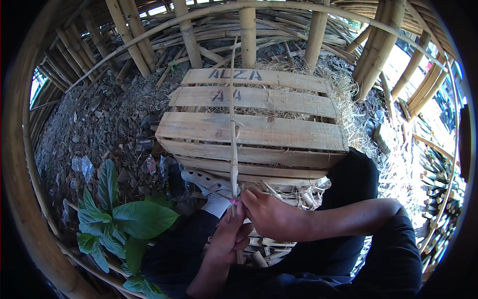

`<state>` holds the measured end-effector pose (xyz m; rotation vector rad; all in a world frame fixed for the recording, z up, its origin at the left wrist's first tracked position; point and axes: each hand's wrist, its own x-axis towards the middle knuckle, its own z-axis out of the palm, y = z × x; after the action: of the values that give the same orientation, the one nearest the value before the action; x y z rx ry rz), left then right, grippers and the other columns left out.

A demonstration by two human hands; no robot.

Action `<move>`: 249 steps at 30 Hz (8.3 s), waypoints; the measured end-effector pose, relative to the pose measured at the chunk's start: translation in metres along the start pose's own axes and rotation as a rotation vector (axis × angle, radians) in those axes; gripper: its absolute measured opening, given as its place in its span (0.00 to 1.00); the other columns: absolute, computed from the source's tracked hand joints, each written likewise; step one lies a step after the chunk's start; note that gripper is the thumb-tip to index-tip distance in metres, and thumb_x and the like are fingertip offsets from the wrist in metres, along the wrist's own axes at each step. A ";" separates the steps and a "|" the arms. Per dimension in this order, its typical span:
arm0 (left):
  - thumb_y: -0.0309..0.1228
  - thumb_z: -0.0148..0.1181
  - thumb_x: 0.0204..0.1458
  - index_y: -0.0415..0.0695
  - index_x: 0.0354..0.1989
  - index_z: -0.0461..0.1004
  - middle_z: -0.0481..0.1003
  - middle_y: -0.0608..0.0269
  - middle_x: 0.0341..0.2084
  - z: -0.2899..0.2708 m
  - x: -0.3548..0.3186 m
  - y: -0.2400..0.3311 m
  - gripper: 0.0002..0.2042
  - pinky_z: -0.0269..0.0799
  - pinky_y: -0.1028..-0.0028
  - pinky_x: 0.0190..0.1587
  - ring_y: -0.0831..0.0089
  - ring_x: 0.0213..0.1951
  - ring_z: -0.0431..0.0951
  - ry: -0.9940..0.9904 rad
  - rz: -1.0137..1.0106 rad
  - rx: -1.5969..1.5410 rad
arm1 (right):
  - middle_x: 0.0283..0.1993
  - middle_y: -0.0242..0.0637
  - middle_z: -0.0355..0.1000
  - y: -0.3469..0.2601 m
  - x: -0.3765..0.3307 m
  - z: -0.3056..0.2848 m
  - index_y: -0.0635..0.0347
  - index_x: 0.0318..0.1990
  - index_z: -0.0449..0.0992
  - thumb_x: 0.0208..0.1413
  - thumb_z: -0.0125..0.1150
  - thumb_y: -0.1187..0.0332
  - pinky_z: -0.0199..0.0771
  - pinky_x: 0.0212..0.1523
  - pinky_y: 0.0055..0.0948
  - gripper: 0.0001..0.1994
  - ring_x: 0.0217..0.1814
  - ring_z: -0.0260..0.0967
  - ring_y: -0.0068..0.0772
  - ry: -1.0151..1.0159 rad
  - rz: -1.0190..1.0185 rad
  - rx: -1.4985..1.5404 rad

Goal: The person picks up a strip of bamboo and carves and scrapes along it with a knife.

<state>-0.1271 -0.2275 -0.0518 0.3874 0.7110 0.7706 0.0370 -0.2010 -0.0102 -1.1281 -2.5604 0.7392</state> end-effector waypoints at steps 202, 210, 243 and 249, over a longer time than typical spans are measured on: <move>0.27 0.60 0.47 0.42 0.53 0.60 0.63 0.70 0.35 -0.017 0.000 0.016 0.24 0.61 0.83 0.32 0.85 0.32 0.65 -0.113 0.167 0.162 | 0.19 0.38 0.70 0.005 0.008 0.010 0.59 0.14 0.71 0.60 0.50 0.51 0.68 0.43 0.40 0.26 0.33 0.69 0.43 -0.450 -0.647 0.015; 0.27 0.61 0.47 0.41 0.53 0.60 0.64 0.71 0.32 -0.018 -0.001 0.019 0.24 0.60 0.84 0.26 0.86 0.30 0.66 -0.074 0.206 0.146 | 0.19 0.37 0.71 0.006 0.008 0.000 0.59 0.16 0.73 0.62 0.48 0.52 0.60 0.58 0.46 0.26 0.33 0.71 0.42 -0.314 -0.704 -0.052; 0.23 0.60 0.47 0.44 0.50 0.60 0.63 0.72 0.33 -0.020 0.007 0.018 0.22 0.60 0.85 0.26 0.87 0.28 0.66 -0.114 0.165 0.121 | 0.17 0.40 0.71 -0.002 0.006 0.009 0.59 0.14 0.74 0.59 0.51 0.55 0.68 0.44 0.45 0.24 0.24 0.70 0.48 -0.462 -0.695 0.041; 0.22 0.60 0.46 0.44 0.51 0.60 0.63 0.71 0.34 -0.020 0.005 0.019 0.23 0.60 0.85 0.25 0.87 0.28 0.66 -0.168 0.172 0.118 | 0.16 0.41 0.70 0.003 0.007 0.013 0.59 0.13 0.73 0.59 0.51 0.55 0.67 0.42 0.44 0.25 0.24 0.69 0.47 -0.417 -0.668 0.066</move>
<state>-0.1480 -0.2095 -0.0575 0.6195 0.5710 0.8491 0.0287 -0.1988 -0.0226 -0.0498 -2.9373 0.9262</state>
